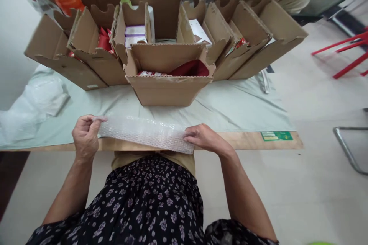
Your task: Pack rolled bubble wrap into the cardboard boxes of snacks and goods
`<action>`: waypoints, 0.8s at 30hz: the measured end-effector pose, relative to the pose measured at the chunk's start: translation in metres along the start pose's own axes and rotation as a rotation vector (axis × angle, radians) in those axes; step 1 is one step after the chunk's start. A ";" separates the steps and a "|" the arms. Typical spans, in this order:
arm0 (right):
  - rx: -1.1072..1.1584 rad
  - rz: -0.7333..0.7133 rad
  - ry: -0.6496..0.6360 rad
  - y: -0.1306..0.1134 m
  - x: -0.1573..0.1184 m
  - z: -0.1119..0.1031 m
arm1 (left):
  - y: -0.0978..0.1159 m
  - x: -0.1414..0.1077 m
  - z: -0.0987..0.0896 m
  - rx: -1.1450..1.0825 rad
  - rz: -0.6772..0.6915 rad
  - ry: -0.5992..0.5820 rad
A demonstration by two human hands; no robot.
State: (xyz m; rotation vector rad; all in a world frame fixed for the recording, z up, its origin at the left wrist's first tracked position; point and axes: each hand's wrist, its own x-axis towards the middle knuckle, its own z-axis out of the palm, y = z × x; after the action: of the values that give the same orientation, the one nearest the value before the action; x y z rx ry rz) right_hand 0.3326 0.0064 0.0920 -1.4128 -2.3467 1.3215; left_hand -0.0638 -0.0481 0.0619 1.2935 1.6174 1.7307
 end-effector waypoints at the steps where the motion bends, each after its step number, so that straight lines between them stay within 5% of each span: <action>1: 0.048 -0.004 0.093 0.003 -0.008 -0.001 | -0.001 0.002 0.002 -0.003 -0.019 -0.012; 6: -0.001 -0.226 0.918 -0.025 -0.054 -0.014 | 0.023 0.026 0.008 -0.127 0.185 -0.177; 8: -0.033 -0.336 1.058 -0.038 -0.077 -0.014 | 0.037 0.034 0.000 -0.148 0.284 -0.291; 11: -0.070 -0.412 0.954 -0.033 -0.102 -0.001 | 0.043 0.032 -0.019 -0.090 0.298 -0.528; 16: -0.300 -0.235 0.762 0.017 -0.097 0.053 | 0.018 0.004 -0.033 0.206 0.166 -0.833; 20: -0.344 -0.132 0.674 0.041 -0.090 0.084 | 0.008 -0.008 -0.039 0.371 0.098 -0.963; 24: -0.305 -0.092 0.495 0.046 -0.114 0.075 | 0.019 0.004 -0.061 0.370 0.060 -0.984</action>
State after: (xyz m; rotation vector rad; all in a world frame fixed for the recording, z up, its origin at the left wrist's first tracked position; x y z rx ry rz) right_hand 0.3920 -0.1182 0.0497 -1.4714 -2.2853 0.5183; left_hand -0.1115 -0.0812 0.0881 1.9396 1.2850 0.5768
